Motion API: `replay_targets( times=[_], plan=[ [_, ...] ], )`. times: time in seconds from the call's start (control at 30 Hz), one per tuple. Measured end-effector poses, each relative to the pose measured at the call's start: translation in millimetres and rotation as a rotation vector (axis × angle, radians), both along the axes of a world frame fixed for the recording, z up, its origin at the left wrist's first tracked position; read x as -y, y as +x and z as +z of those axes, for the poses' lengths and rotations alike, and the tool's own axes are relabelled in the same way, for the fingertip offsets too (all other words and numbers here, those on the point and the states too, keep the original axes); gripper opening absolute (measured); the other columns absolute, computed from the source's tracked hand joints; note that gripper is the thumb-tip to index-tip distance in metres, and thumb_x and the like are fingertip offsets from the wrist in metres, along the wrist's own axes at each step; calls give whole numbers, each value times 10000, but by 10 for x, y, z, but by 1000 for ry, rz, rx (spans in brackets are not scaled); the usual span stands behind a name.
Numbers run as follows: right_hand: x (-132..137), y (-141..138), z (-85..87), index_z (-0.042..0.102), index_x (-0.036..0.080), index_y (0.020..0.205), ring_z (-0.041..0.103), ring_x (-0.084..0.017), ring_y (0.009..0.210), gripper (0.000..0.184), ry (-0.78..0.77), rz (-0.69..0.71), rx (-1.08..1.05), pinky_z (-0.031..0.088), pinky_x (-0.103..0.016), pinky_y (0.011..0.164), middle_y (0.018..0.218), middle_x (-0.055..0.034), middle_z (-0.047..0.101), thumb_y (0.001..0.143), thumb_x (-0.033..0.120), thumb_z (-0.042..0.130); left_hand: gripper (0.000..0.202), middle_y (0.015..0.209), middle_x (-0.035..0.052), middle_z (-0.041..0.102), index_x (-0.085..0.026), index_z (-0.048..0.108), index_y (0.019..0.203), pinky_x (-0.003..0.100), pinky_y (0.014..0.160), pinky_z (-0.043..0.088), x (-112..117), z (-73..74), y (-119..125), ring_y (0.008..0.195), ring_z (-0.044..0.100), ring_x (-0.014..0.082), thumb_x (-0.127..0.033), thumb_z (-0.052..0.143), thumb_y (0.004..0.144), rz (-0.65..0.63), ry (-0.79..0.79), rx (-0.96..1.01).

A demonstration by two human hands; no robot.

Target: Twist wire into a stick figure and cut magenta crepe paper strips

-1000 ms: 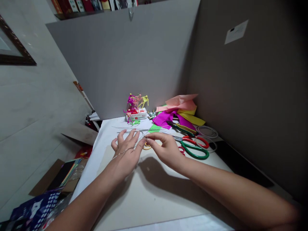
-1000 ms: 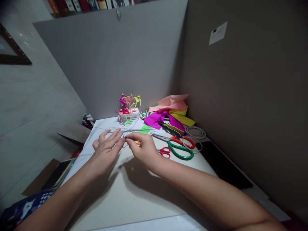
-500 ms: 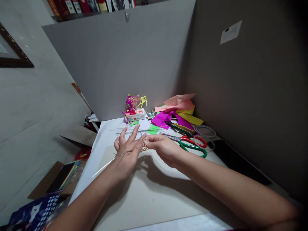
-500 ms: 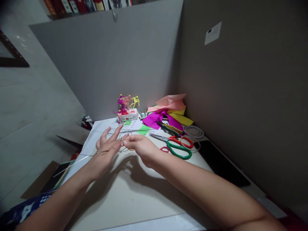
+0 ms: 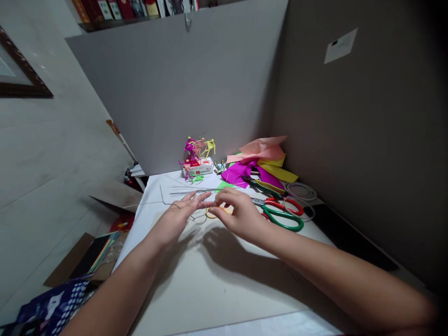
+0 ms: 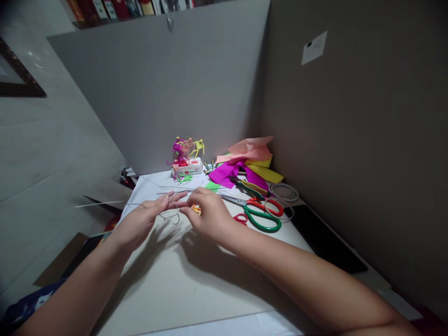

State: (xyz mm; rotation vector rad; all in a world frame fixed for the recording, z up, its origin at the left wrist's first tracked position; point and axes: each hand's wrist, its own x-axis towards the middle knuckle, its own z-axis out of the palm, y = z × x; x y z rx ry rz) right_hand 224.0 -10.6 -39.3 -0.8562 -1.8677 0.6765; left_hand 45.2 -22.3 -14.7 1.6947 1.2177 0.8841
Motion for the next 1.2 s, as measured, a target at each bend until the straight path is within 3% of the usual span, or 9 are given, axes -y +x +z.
replay_targets(
  times=[0.13, 0.3, 0.4, 0.6, 0.7, 0.9, 0.97, 1.1, 1.2],
  plan=[
    [58, 3, -11, 611, 149, 894, 521, -167, 788, 127, 538, -86, 199, 418, -279, 665, 890, -99, 597, 852, 151, 492, 346, 1214, 65, 625, -194, 701, 1025, 409, 1055, 273, -15, -87, 59, 1241, 437, 257, -417, 495, 860, -28, -95, 215],
    [81, -2, -54, 600, 162, 844, 493, -169, 735, 207, 685, -27, 300, 393, -293, 643, 825, -84, 618, 839, 53, 423, 246, 1063, 61, 693, -174, 726, 904, 362, 975, 356, 17, -126, 153, 1072, 557, 232, -331, 548, 838, -76, -121, 291],
    [92, -22, -38, 561, 179, 814, 507, -159, 740, 151, 429, 68, 7, 409, -294, 665, 804, -57, 591, 835, 85, 445, 253, 1015, 63, 708, -175, 734, 864, 362, 977, 346, 56, -86, 166, 1036, 573, 232, -345, 549, 833, -136, -144, 313],
    [27, -70, 33, 463, 183, 787, 487, -100, 618, 115, -539, 253, -681, 399, -240, 588, 763, 2, 535, 800, 236, 563, 365, 993, 107, 711, -160, 737, 806, 431, 942, 320, 64, -68, 143, 1044, 554, 287, -469, 542, 803, 23, -243, 205],
    [-15, -26, 60, 461, 186, 777, 444, -90, 587, 145, -551, 294, -653, 379, -229, 567, 703, 28, 492, 772, 246, 593, 408, 1088, 117, 682, -165, 716, 924, 448, 928, 306, 47, -80, 126, 1100, 530, 297, -495, 499, 824, -10, -346, 196],
    [-16, 81, 97, 611, 188, 809, 520, -142, 721, 66, 29, 79, -247, 402, -268, 646, 764, -23, 592, 753, 223, 618, 390, 1055, 103, 697, -194, 680, 1026, 432, 913, 322, 23, -90, 116, 1043, 584, 275, -466, 451, 865, -152, -430, 274],
    [-56, 84, 85, 651, 178, 797, 532, -141, 690, 102, -89, 108, -314, 421, -275, 636, 745, -33, 620, 779, 260, 594, 404, 1040, 118, 700, -171, 683, 1019, 420, 894, 353, 13, -96, 117, 1022, 597, 278, -466, 453, 865, -164, -452, 295],
    [-189, 80, 41, 656, 142, 838, 485, -85, 547, 209, -631, 229, -678, 444, -249, 552, 763, -41, 638, 794, 334, 588, 449, 1015, 135, 706, -130, 684, 1039, 418, 934, 371, -15, -111, 124, 1009, 611, 274, -462, 431, 874, -178, -482, 439],
    [-249, 73, 0, 649, 138, 842, 519, -88, 568, 254, -723, 204, -783, 472, -263, 573, 829, -63, 653, 770, 381, 626, 445, 997, 141, 711, -112, 682, 1040, 418, 965, 366, -35, -131, 126, 1004, 618, 266, -448, 445, 870, -169, -509, 501]
  ],
)
